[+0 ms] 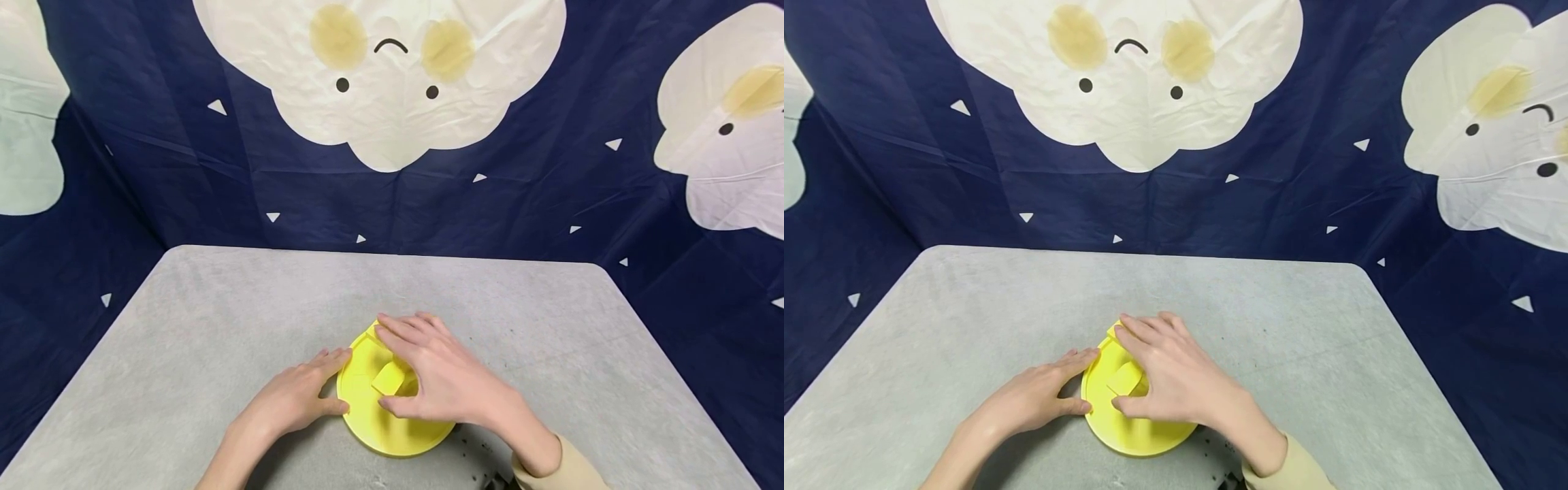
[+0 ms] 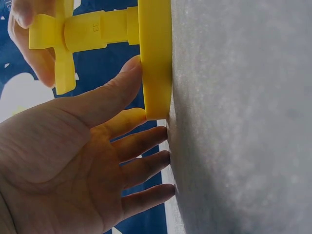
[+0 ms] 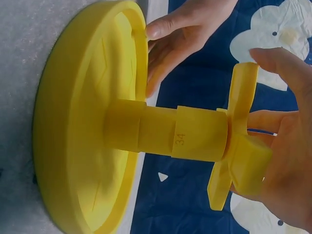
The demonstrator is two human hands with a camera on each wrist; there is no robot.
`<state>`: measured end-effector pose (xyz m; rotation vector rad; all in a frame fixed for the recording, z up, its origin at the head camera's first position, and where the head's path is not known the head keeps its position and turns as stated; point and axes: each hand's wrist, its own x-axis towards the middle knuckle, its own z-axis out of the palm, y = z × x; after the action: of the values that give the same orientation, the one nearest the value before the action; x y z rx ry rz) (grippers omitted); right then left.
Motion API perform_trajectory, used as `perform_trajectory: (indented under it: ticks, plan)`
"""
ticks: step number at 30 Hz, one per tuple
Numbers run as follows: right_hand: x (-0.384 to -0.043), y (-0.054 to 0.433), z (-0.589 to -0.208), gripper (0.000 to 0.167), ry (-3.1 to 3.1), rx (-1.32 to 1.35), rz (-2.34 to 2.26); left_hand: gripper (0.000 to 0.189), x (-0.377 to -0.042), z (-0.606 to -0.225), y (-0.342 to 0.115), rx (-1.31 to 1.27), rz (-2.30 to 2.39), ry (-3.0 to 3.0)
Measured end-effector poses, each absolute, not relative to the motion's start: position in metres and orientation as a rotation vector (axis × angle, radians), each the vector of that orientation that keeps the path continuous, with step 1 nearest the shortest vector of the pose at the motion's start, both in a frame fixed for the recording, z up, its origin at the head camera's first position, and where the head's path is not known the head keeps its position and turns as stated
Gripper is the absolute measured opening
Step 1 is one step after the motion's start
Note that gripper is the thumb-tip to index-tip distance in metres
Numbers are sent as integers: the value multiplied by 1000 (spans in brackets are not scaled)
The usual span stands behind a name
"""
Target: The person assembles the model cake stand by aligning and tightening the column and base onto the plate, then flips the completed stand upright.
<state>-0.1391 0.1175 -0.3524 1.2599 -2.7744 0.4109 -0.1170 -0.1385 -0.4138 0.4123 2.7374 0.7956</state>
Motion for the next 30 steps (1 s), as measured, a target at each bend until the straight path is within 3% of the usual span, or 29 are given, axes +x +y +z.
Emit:
perform_trajectory:
  ticks: [4, 13, 30]
  plan:
    - [-143, 124, -355, 82, -2758, 1187, 540, 82, -116, -413, -139, 416, 797, 2741]
    - [-151, 143, -364, 53, -2829, 936, 855, 83, -116, -413, -139, 396, 787, 2734]
    - [-144, 164, -372, 32, -2752, 804, 977, 82, -118, -413, -137, 370, 790, 2713]
